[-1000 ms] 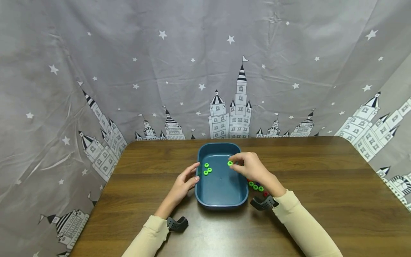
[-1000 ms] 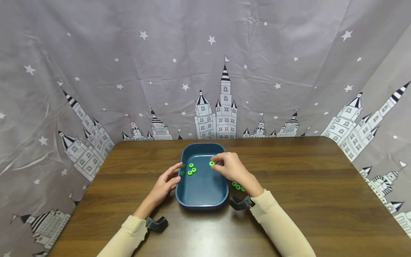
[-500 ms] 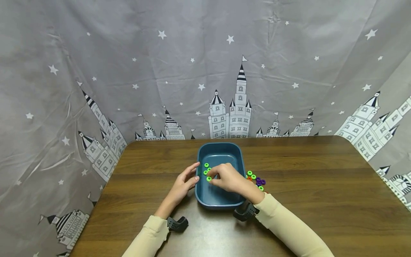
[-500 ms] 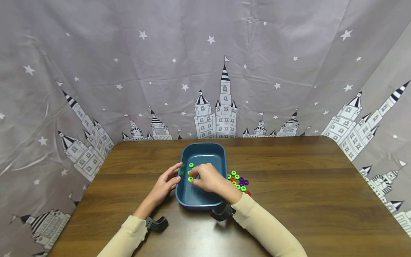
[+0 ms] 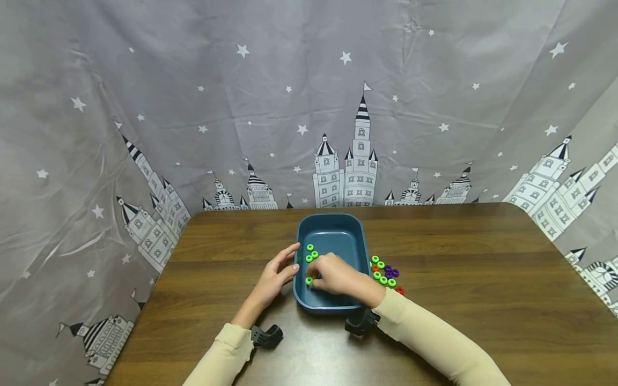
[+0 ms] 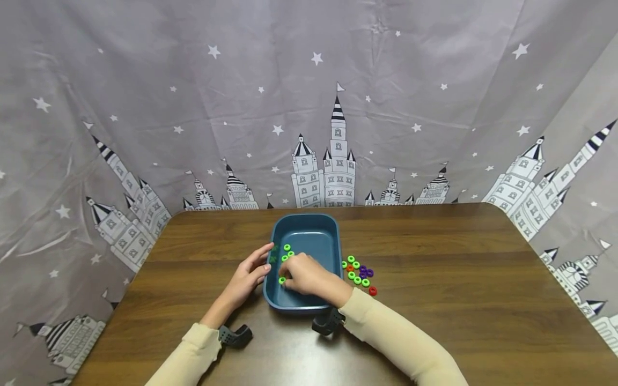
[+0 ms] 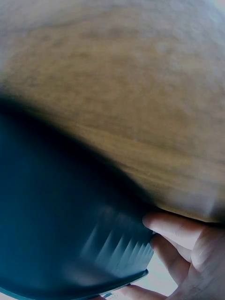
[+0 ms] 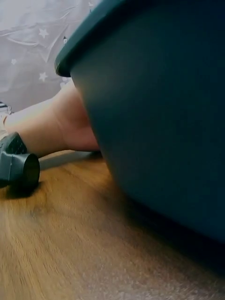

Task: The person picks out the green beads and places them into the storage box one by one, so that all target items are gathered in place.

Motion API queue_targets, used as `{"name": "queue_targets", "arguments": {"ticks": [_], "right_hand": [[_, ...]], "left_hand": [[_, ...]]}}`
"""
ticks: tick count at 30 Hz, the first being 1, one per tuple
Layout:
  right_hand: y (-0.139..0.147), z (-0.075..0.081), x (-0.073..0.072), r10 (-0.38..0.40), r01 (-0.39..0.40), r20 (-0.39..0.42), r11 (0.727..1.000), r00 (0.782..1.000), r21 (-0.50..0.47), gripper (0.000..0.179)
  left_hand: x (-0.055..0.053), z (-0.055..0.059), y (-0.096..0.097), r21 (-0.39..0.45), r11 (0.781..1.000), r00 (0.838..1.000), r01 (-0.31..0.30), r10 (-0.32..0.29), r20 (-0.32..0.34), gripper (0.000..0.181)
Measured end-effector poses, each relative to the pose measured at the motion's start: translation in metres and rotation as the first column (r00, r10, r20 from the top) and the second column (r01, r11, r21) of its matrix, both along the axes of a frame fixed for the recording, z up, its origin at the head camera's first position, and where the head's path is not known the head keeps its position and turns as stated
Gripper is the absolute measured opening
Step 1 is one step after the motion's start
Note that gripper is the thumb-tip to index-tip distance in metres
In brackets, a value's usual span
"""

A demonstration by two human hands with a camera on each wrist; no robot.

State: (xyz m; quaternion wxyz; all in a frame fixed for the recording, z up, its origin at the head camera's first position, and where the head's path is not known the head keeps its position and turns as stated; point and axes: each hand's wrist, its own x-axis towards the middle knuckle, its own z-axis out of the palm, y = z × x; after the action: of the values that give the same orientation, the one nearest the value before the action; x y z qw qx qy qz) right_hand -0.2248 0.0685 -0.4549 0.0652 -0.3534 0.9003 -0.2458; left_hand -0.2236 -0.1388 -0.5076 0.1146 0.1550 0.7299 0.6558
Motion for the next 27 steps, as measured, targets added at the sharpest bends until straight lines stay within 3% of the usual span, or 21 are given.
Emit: {"name": "queue_targets", "arguments": {"ticks": [18, 27], "right_hand": [[-0.0021, -0.0065, 0.0, 0.028, -0.028, 0.021, 0.999, 0.999, 0.033, 0.004], [-0.0016, -0.0081, 0.0007, 0.026, -0.025, -0.029, 0.999, 0.999, 0.044, 0.006]], "left_hand": [[-0.0004, 0.0005, 0.0003, -0.017, 1.0, 1.0, -0.004, 0.004, 0.002, 0.057], [0.0011, 0.0022, 0.0018, 0.036, 0.999, 1.0, 0.006, -0.007, 0.006, 0.058]]}}
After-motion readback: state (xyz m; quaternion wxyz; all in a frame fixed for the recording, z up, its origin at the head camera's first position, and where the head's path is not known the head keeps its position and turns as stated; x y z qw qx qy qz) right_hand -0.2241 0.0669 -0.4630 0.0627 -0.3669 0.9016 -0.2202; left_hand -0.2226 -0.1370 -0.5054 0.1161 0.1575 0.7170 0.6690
